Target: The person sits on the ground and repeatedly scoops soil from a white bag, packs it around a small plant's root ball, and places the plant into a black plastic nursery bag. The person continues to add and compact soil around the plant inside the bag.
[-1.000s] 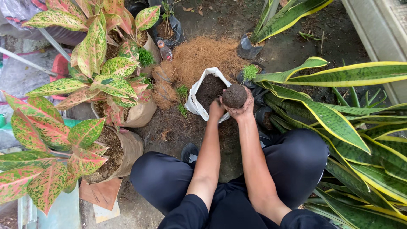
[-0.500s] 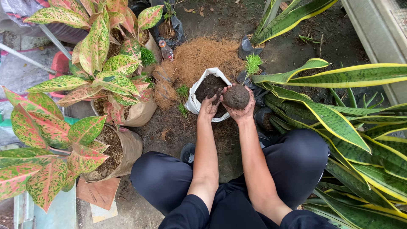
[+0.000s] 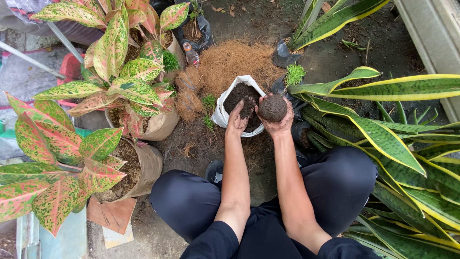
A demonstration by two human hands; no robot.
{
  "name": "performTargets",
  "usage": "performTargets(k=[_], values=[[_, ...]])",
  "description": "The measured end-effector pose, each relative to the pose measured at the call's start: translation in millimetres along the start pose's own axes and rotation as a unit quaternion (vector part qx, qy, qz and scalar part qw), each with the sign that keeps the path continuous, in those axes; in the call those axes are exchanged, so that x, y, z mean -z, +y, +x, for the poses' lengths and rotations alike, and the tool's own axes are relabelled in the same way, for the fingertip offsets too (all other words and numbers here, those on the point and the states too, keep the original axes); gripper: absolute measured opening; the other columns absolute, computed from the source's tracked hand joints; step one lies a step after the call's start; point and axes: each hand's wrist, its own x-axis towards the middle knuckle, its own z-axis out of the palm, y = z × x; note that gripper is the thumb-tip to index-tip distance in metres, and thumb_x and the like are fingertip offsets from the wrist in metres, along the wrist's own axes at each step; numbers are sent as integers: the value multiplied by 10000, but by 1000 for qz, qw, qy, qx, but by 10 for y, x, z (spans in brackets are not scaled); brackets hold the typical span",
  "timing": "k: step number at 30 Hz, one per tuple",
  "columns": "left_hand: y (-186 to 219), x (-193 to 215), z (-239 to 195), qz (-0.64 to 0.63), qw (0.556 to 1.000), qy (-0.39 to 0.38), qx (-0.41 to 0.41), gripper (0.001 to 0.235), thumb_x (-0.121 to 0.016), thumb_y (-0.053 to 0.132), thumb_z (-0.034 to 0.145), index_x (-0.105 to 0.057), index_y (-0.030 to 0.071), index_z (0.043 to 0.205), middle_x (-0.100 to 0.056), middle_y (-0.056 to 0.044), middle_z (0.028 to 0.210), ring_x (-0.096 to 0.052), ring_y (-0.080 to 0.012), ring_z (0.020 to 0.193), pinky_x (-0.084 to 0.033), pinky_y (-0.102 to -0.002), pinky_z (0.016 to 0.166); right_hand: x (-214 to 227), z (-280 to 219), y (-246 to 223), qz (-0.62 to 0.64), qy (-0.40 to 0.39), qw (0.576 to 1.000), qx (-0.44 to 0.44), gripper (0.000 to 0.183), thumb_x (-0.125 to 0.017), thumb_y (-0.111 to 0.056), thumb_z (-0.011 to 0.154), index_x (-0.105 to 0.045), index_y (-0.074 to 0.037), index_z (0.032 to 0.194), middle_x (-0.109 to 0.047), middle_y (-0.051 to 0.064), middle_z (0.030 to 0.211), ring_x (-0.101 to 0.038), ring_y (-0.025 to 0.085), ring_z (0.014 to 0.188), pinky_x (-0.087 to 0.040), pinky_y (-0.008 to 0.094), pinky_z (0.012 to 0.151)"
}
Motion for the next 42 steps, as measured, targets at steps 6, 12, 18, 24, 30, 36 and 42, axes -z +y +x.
performTargets(k=[6,12,18,24,30,36,42], values=[[-39,61,60,-19,998,-33,-51,421,-632,193,1017,-563,16,1393,-675,-166,1306,-679,-256,1151,-569,-377,1025,35,45,22,-6,-3,1000,7,442,-516,-434,988,-667,-49,1145,-706,135,1140,-668,344,1135,-537,557,991],[35,-135,-43,-130,986,-64,-82,523,-506,360,1074,-545,-51,1396,-654,-207,1334,-668,-298,1188,-542,-418,1058,105,173,61,-46,43,996,64,474,-570,-468,989,-665,-31,1145,-707,166,1114,-682,370,1075,-560,511,994],[-4,-406,-269,7,990,-2,-139,522,-478,362,1079,-542,-25,1424,-630,-196,1388,-648,-268,1252,-481,-428,1127,276,317,137,-181,116,971,104,351,-638,-425,966,-648,-142,1173,-715,64,1107,-696,243,1027,-568,435,931],[-152,-670,-422,368,890,151,-225,520,-365,356,1090,-693,-7,1265,-732,-228,1192,-723,-342,1088,-562,-426,957,397,417,320,-305,86,930,185,313,-646,-290,993,-662,-54,1199,-701,69,1101,-680,172,978,-565,337,879],[-255,-629,-491,378,838,161,-358,476,-356,299,1080,-673,24,1304,-700,-195,1286,-693,-328,1159,-539,-404,998,549,627,403,-385,99,899,184,291,-600,-276,1012,-667,-26,1146,-703,62,1059,-674,147,917,-566,293,825],[-188,-530,-419,387,855,117,-324,625,-223,449,1086,-513,51,1470,-508,-192,1517,-492,-328,1394,-375,-423,1170,587,777,438,-287,72,951,92,320,-604,-361,1013,-680,-68,1115,-706,83,1055,-695,215,941,-585,365,878],[72,-452,-424,243,948,7,-206,770,-120,631,1065,-347,114,1588,-383,-163,1638,-330,-298,1549,-175,-429,1278,295,562,325,-108,132,984,-46,332,-570,-418,955,-689,-151,1112,-745,91,1119,-731,285,1034,-597,497,982]])
